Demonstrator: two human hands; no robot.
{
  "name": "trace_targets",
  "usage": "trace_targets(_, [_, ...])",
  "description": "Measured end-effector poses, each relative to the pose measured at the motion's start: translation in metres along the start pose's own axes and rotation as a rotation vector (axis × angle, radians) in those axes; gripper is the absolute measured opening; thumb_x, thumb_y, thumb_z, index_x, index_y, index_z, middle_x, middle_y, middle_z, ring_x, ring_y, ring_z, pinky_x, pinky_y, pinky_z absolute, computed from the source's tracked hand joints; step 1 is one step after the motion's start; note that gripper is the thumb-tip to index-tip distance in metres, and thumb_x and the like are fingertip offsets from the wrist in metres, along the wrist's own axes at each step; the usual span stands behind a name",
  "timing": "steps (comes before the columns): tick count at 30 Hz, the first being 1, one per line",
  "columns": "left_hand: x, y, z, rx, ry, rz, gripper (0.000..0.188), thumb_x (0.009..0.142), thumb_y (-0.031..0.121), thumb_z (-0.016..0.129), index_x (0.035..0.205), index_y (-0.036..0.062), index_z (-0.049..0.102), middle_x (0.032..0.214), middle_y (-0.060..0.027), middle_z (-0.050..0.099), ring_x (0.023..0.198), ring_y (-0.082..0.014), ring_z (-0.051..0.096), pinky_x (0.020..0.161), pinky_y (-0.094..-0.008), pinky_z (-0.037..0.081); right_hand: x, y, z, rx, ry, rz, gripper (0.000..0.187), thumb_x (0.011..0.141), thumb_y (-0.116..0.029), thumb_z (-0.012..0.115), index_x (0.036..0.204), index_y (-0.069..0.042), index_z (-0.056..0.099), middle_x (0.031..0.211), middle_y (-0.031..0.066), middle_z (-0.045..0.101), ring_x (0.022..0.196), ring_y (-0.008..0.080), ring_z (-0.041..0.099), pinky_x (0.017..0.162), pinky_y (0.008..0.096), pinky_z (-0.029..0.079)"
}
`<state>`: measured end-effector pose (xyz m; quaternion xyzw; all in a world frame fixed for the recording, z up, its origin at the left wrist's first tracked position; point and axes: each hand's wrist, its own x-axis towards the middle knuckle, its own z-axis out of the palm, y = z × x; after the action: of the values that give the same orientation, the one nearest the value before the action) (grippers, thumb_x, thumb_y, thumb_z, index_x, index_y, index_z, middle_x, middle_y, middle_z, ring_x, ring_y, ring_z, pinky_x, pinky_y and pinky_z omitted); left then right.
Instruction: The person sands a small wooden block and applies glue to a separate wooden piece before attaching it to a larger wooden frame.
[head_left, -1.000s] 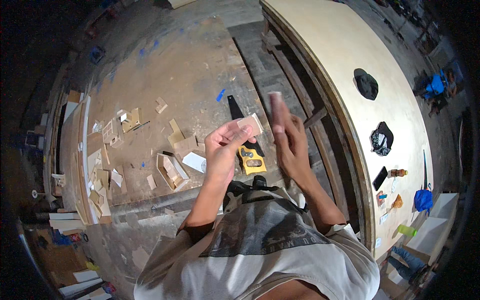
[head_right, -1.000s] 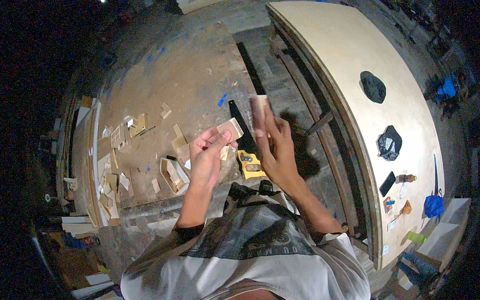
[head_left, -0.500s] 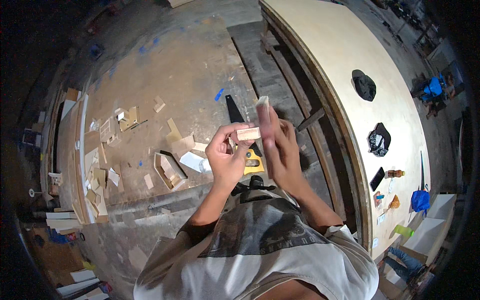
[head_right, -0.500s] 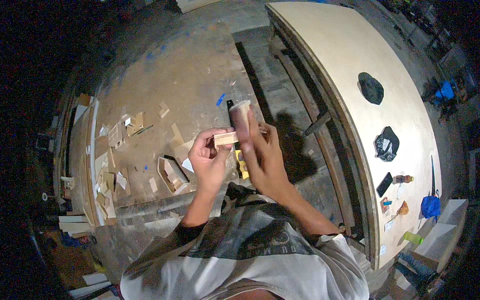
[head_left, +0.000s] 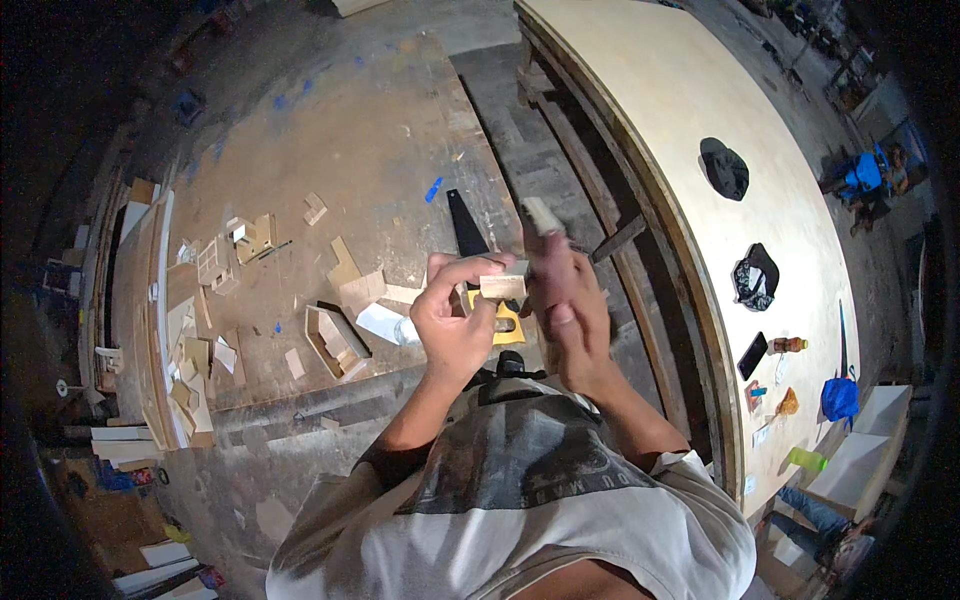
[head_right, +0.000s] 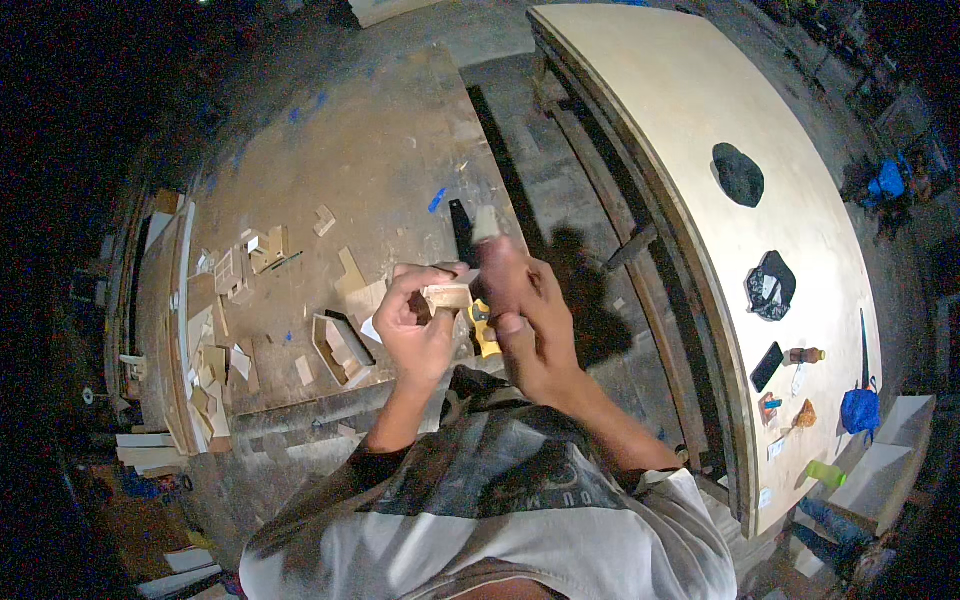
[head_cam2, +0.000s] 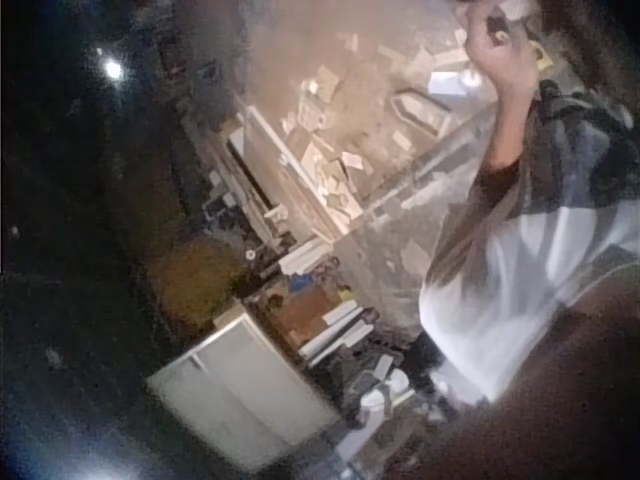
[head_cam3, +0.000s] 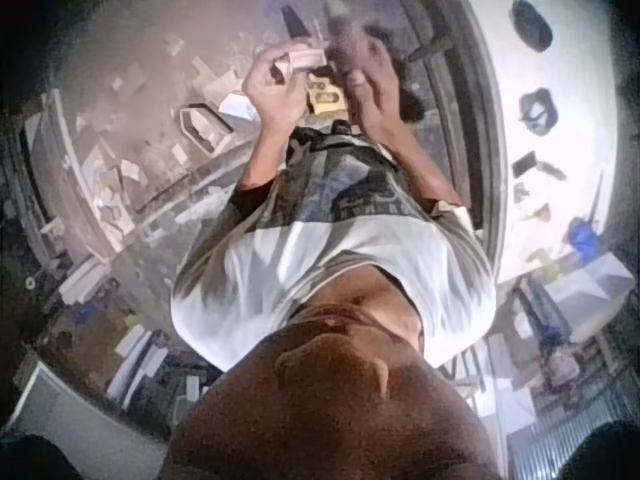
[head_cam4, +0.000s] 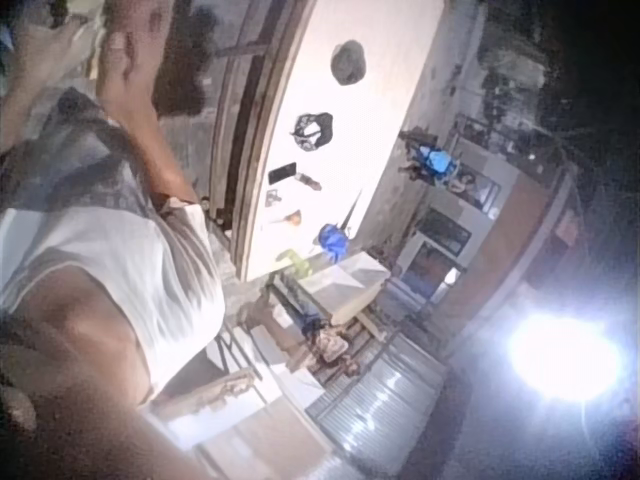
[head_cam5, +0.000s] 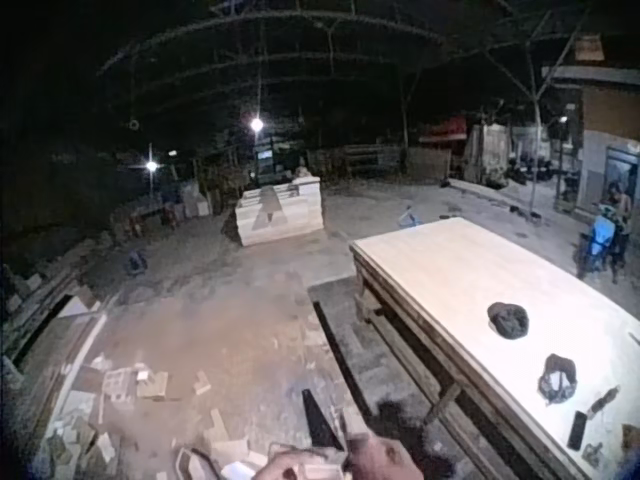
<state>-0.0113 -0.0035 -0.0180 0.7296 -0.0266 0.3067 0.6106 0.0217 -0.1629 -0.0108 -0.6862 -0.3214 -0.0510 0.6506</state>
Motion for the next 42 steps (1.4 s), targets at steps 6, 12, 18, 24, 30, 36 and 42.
trace_targets(6, [0.008, 0.013, 0.001, 0.149, -0.024, 0.191, 0.039, 0.066, -0.017, 0.064, 0.094, 0.0089, 0.07, 0.106, -0.0108, 0.066, 0.094, -0.02, 0.057, 0.083, -0.0308, 0.043, 0.0, 0.012, -0.003, 0.356, 0.088, 0.414, 0.044, 0.103, -0.029, 0.039, 0.131, 0.004, 0.049, 0.125, 0.0108, 0.054, 0.114, 0.0199, 0.051, 0.097, 0.0314, 0.038])
trace_targets(12, [0.0, 0.007, 0.0, 0.087, -0.087, 0.003, 0.042, 0.068, -0.022, 0.059, 0.096, 0.0062, 0.073, 0.106, -0.0085, 0.052, 0.09, -0.0145, 0.057, 0.078, -0.0234, 0.047, -0.002, -0.005, 0.004, 0.5, 0.094, 0.444, 0.051, 0.102, -0.033, 0.039, 0.136, 0.004, 0.042, 0.13, 0.015, 0.049, 0.119, 0.0233, 0.047, 0.102, 0.0342, 0.034])
trace_targets(18, [0.003, 0.026, -0.003, -0.007, -0.178, -0.097, 0.045, 0.075, -0.018, 0.055, 0.115, 0.0016, 0.067, 0.115, -0.0083, 0.05, 0.095, -0.014, 0.057, 0.08, -0.0218, 0.046, 0.0, 0.002, 0.007, -0.155, 0.12, 0.072, 0.053, 0.099, -0.025, 0.042, 0.143, 0.004, 0.035, 0.135, 0.0232, 0.042, 0.125, 0.0362, 0.041, 0.107, 0.042, 0.03])
trace_targets(24, [0.004, 0.011, 0.004, -0.311, -0.094, -0.154, 0.028, 0.085, -0.011, 0.059, 0.112, -0.0047, 0.063, 0.117, -0.0095, 0.05, 0.105, -0.0165, 0.06, 0.086, -0.0269, 0.051, 0.005, 0.004, 0.007, -0.326, 0.053, -0.07, 0.065, 0.093, -0.018, 0.052, 0.148, 0.004, 0.024, 0.14, 0.0242, 0.038, 0.126, 0.0347, 0.041, 0.108, 0.0424, 0.031])
trace_targets(30, [0.016, 0.021, 0.007, -0.47, 0.031, -0.39, 0.037, 0.085, -0.009, 0.065, 0.12, -0.0069, 0.055, 0.125, -0.0168, 0.054, 0.106, -0.0189, 0.061, 0.09, -0.0284, 0.052, 0.008, -0.005, 0.014, 0.336, 0.142, 0.219, 0.082, 0.092, -0.019, 0.055, 0.152, 0.0, 0.003, 0.147, 0.0206, 0.03, 0.134, 0.0291, 0.035, 0.109, 0.039, 0.03])
trace_targets(36, [0.015, 0.015, 0.003, -0.244, -0.025, -0.368, 0.037, 0.085, -0.011, 0.063, 0.121, -0.0071, 0.056, 0.116, -0.0156, 0.063, 0.108, -0.0171, 0.061, 0.091, -0.0264, 0.051, 0.0, 0.003, -0.005, 0.122, 0.036, 0.174, 0.069, 0.091, -0.026, 0.05, 0.148, 0.001, 0.022, 0.15, 0.0214, 0.03, 0.129, 0.0334, 0.039, 0.108, 0.0417, 0.03])
trace_targets(42, [0.009, 0.003, 0.015, -0.308, 0.053, -0.132, 0.026, 0.086, -0.014, 0.058, 0.111, -0.0069, 0.062, 0.112, -0.0121, 0.062, 0.097, -0.0139, 0.062, 0.083, -0.0231, 0.052, 0.027, -0.012, -0.009, -0.166, -0.12, 0.1, 0.056, 0.092, -0.019, 0.053, 0.143, -0.001, 0.037, 0.151, 0.0171, 0.034, 0.124, 0.0408, 0.042, 0.108, 0.0435, 0.031])
